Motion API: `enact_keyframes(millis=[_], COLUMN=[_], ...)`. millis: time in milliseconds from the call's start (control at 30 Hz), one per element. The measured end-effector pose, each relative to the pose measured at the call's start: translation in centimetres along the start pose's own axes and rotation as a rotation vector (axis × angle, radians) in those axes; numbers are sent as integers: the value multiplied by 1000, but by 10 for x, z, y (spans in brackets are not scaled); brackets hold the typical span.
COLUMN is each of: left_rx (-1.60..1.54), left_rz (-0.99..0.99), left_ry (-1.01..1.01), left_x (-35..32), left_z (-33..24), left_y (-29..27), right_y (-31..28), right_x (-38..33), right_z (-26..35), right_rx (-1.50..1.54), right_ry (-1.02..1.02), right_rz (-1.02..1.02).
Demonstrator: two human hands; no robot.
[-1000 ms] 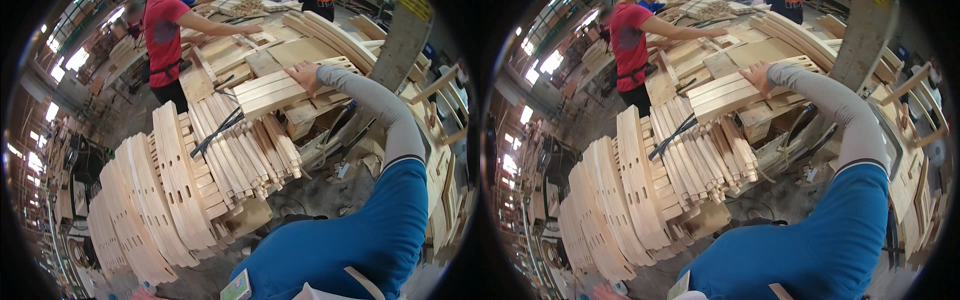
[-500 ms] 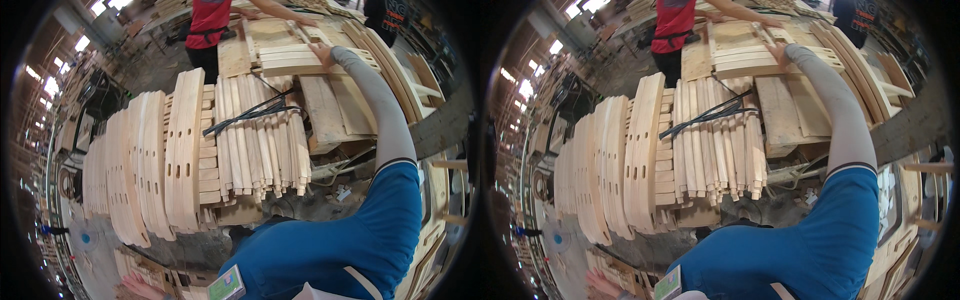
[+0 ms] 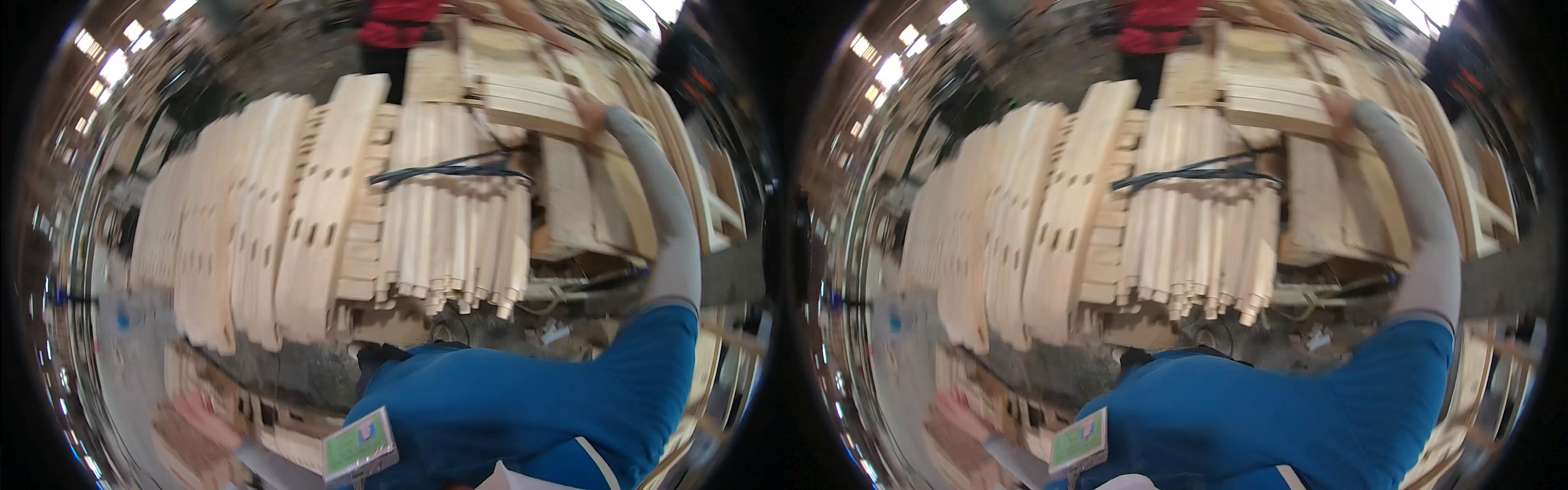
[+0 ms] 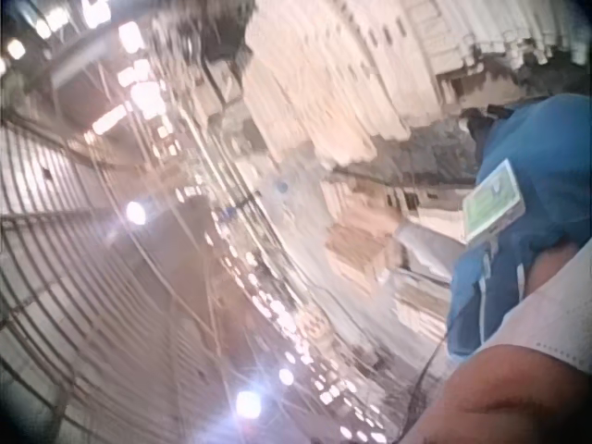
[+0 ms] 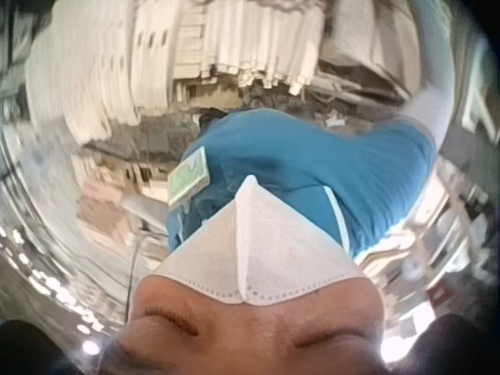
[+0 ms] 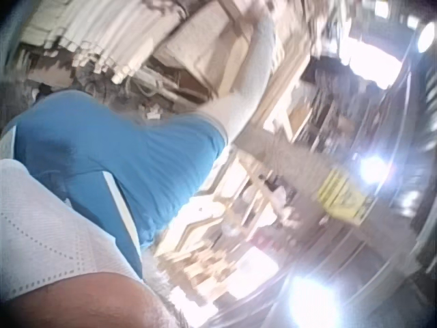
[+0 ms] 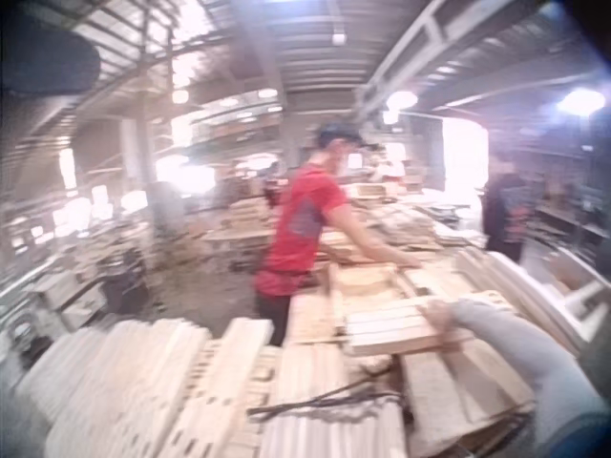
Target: The person applies a milky liquid to the surfaces and holes of stacked wooden slats using a brush and container. After finishing the application, the person stacks the treated slats and uses a pneumatic nail gun to fasten them together.
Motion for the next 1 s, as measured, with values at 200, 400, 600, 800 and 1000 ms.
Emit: enact_keyframes(millis=[200, 400, 600, 800, 1000], left_rx=[-195, -179, -386, -362, -292], left_rz=[-9, -53, 95, 356, 531], left_ry=[104, -20, -194, -339, -435], left_x=[12, 65, 169, 249, 320], left_z=[-8, 13, 79, 160, 219], left_y=[18, -8, 59, 123, 157], right_y=[11, -16, -61, -88, -102], right_x=[16, 25, -34, -68, -112], right_z=[-49, 10, 80, 261, 459], right_rx=[-151, 28, 100, 238, 119], right_ry=[-330, -357, -188, -267, -355], right_rz=[-335, -335, -368, -473, -455])
Point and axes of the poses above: each hand's wrist, its own x-axis towards the middle knuckle, its own y-axis out of the palm, z = x × y, the point moved 8 cm from there along x, towards the middle knuckle, and after that the axes turned 11 degrees about -z, right-handed, at the moved point
